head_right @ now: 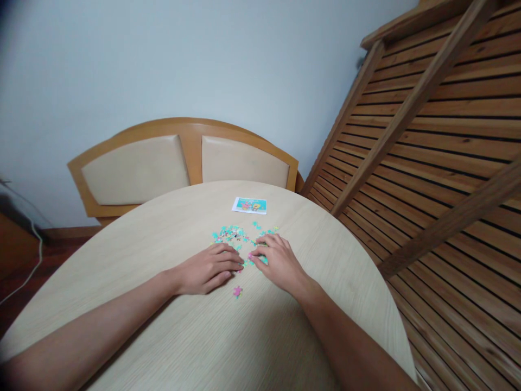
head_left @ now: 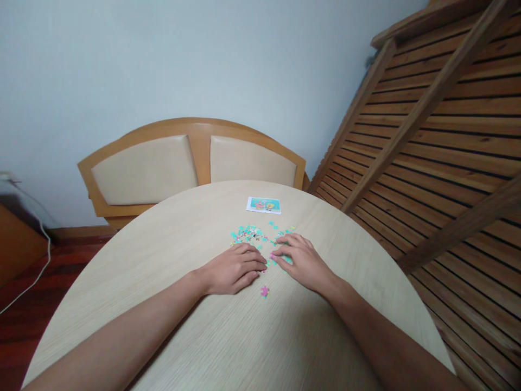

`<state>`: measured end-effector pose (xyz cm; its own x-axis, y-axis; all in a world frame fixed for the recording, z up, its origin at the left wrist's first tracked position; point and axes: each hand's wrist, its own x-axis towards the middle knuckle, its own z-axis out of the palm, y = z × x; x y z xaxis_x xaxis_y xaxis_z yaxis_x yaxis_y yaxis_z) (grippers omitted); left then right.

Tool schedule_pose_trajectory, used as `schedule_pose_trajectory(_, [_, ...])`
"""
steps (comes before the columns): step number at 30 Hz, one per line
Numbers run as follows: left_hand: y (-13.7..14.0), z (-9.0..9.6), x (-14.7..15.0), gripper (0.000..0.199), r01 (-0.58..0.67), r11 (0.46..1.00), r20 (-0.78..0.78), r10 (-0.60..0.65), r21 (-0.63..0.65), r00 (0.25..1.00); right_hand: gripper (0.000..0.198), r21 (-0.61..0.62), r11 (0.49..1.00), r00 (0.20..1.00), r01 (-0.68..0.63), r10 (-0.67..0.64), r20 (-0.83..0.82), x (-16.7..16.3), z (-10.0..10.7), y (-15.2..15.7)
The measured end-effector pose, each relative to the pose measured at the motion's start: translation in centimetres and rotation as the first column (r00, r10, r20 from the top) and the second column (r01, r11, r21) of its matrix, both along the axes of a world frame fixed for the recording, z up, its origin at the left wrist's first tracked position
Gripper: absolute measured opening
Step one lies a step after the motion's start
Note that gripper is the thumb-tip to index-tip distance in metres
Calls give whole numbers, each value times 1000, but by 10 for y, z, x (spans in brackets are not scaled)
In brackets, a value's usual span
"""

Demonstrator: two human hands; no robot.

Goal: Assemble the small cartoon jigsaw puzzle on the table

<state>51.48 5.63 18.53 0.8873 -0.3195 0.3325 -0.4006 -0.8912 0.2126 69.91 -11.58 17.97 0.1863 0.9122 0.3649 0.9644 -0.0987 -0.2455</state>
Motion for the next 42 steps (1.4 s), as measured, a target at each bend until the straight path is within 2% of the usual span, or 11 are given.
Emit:
schedule_pose_trajectory(3, [-2,2,-1,32,-31,1000,-1,31,-2,1000,13,6,1000,1000,0,0,-19,1,1,0])
schedule_pose_trajectory(8, [0,0,-1,42,-122,992,-1,122,7,992,20,31,997,995,74,-72,-63,-4,-4,4])
schedule_pose_trajectory(11, [1,-3,-2,44,-160,987,15,159,14,987,19,17,998,997,56,-55,-61,-3,-7,4])
schedule_pose_trajectory(14, [1,-2,-1,38,-137,991,33,136,13,990,21,0,999,998,39,-39,-54,3,-7,2])
schedule_pose_trajectory(20, [0,1,-1,23,-71,997,17,71,25,997,20,-23,994,994,104,-104,-29,8,-6,-2])
schedule_pose_trajectory(26, [1,-1,-1,25,-35,999,32,34,2,999,21,-19,1000,1000,19,-19,-6,-3,-3,1])
schedule_pose_trajectory(34, [3,-3,0,27,-54,998,32,54,-22,998,21,-94,967,970,-235,228,-78,3,10,-5])
schedule_pose_trajectory(42, [4,-6,1,28,-39,999,14,40,-13,999,21,-107,982,982,-155,141,-126,-1,12,-7])
